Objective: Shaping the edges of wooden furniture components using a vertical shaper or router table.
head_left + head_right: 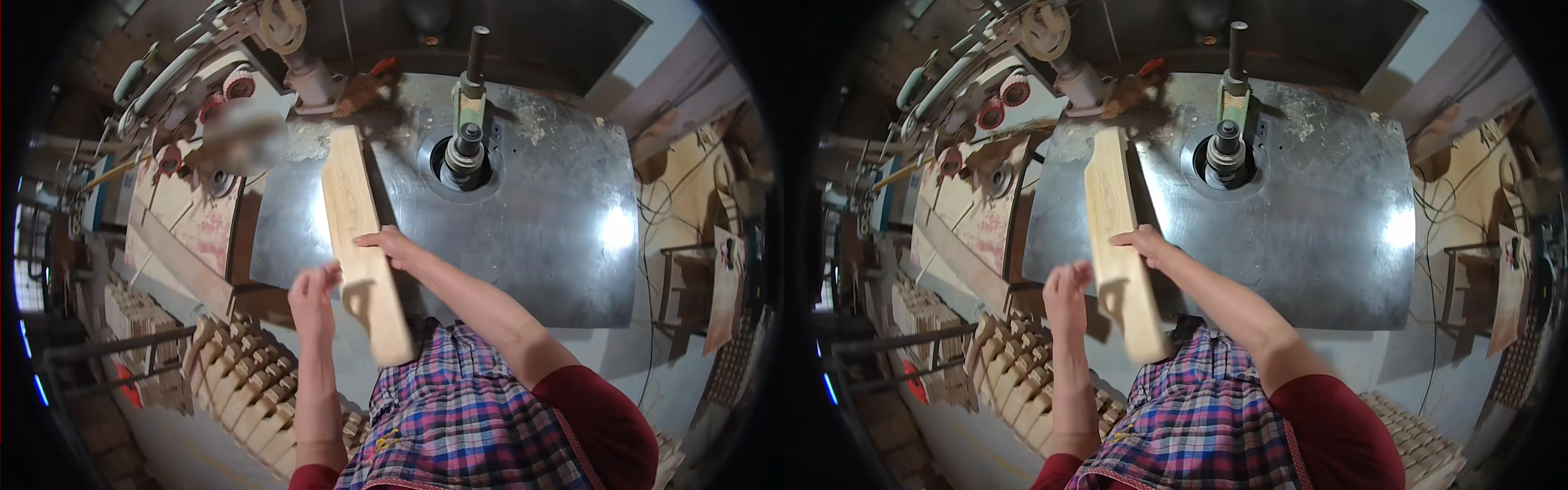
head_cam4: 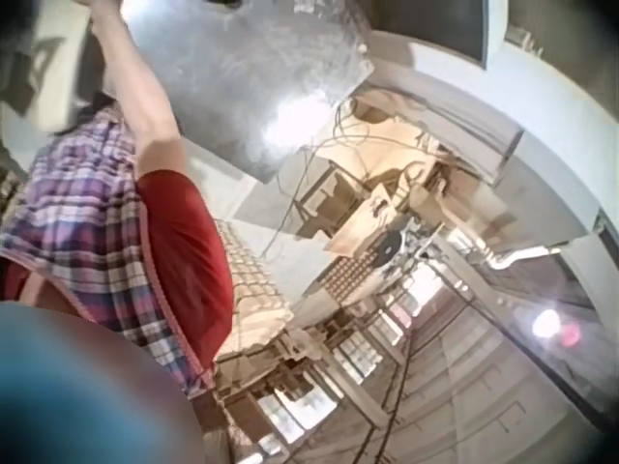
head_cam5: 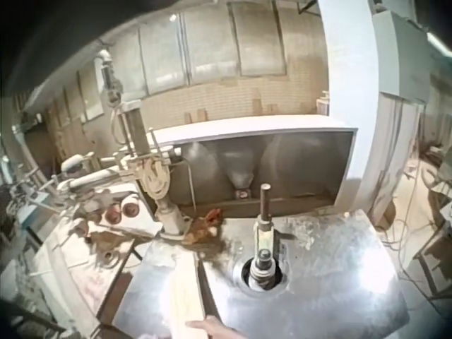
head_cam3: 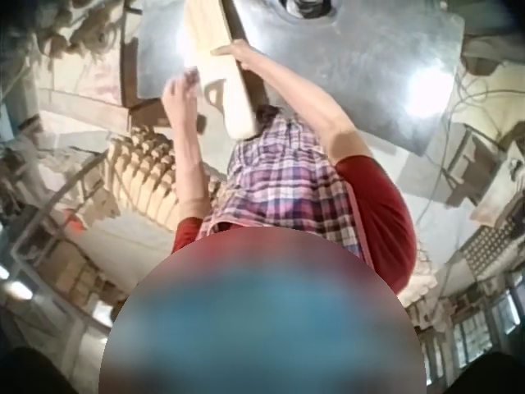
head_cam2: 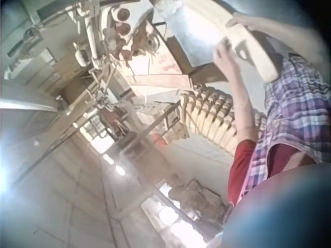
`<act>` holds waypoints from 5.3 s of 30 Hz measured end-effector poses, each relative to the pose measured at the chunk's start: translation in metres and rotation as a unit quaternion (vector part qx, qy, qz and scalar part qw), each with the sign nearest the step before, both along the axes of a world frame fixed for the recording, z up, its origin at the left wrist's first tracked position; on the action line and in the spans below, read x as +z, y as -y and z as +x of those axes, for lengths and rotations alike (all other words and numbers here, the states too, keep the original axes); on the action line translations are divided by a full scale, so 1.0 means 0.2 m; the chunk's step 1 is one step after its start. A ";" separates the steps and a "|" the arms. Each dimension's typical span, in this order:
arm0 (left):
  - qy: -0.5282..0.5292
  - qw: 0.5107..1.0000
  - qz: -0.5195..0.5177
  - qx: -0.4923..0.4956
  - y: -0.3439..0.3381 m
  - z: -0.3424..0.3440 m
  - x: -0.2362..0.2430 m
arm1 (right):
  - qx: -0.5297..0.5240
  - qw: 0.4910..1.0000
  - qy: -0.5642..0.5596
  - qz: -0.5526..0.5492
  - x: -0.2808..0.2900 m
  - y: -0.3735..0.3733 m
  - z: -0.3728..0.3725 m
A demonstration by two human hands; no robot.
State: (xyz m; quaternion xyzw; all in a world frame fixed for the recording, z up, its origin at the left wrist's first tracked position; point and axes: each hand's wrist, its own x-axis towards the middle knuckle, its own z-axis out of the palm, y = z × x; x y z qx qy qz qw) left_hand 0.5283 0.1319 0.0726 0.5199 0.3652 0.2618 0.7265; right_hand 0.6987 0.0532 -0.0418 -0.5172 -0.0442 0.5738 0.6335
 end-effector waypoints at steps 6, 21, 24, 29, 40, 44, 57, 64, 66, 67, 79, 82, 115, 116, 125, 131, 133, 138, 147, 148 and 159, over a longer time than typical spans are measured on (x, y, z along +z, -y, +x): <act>-0.081 0.992 -0.034 0.085 0.06 0.25 -0.43 | 0.086 0.996 0.002 0.026 -0.01 0.46 0.26; -0.008 0.904 -0.419 -0.090 1.33 0.93 -0.72 | 0.206 0.604 0.736 -0.225 0.16 2.17 0.58; -0.008 0.910 -0.405 -0.083 1.39 1.02 -0.69 | 0.156 0.639 0.715 -0.237 0.13 2.23 0.60; -0.036 0.924 -0.371 -0.083 1.39 1.10 -0.64 | 0.144 0.601 0.748 -0.240 0.04 2.20 0.67; -0.092 0.941 -0.303 -0.120 1.21 1.18 -0.81 | 0.160 0.609 0.746 -0.219 0.02 2.01 0.79; -0.072 0.940 -0.312 -0.116 1.14 1.18 -0.83 | 0.161 0.604 0.748 -0.223 0.05 1.93 0.82; -0.030 0.937 -0.342 -0.065 0.75 1.18 -0.78 | 0.073 0.529 0.820 -0.204 0.00 1.50 0.76; 0.065 0.923 -0.378 -0.010 0.33 0.77 -0.84 | 0.069 0.863 0.392 -0.311 -0.08 1.21 0.32; 0.048 0.926 -0.375 -0.015 0.20 0.64 -0.83 | -0.051 0.953 0.181 -0.238 -0.09 1.07 0.28; 0.033 0.921 -0.388 -0.016 0.14 0.59 -0.81 | -0.113 0.972 0.071 -0.193 -0.09 1.00 0.28; 0.022 0.940 -0.340 0.026 -0.36 0.34 -0.90 | -0.308 0.942 -0.020 -0.135 -0.19 0.25 0.20; 0.031 0.941 -0.337 0.030 -0.41 0.27 -0.91 | -0.322 0.937 -0.001 -0.137 -0.19 0.17 0.13; 0.260 0.803 -0.480 0.239 -0.62 0.40 -0.85 | -0.231 0.968 0.001 -0.102 -0.20 -0.30 0.17; 0.250 0.809 -0.474 0.242 -0.58 0.35 -0.84 | -0.206 0.974 -0.018 -0.093 -0.20 -0.27 0.14; 0.345 0.777 -0.375 0.368 -0.14 -0.43 -0.71 | 0.140 0.981 -0.126 -0.037 -0.09 0.11 -0.40; 0.404 0.731 -0.255 0.488 0.30 -0.90 -0.57 | 0.335 0.935 -0.108 -0.042 0.05 0.35 -0.77; 0.422 0.710 -0.222 0.518 0.41 -1.06 -0.56 | 0.374 0.921 -0.097 -0.048 0.09 0.37 -0.88; 0.435 0.631 -0.207 0.608 0.56 -1.34 -0.59 | 0.569 0.817 0.073 0.055 0.22 0.33 -1.11; 0.403 0.616 -0.135 0.663 0.67 -1.94 -0.70 | 0.695 0.691 0.136 0.148 0.29 0.09 -1.82; 0.394 0.614 -0.115 0.674 0.66 -2.01 -0.75 | 0.707 0.672 0.164 0.150 0.28 0.07 -1.92; 0.296 0.581 -0.109 0.750 0.86 -2.68 -0.66 | 0.590 0.520 0.439 0.434 0.17 -0.26 -2.81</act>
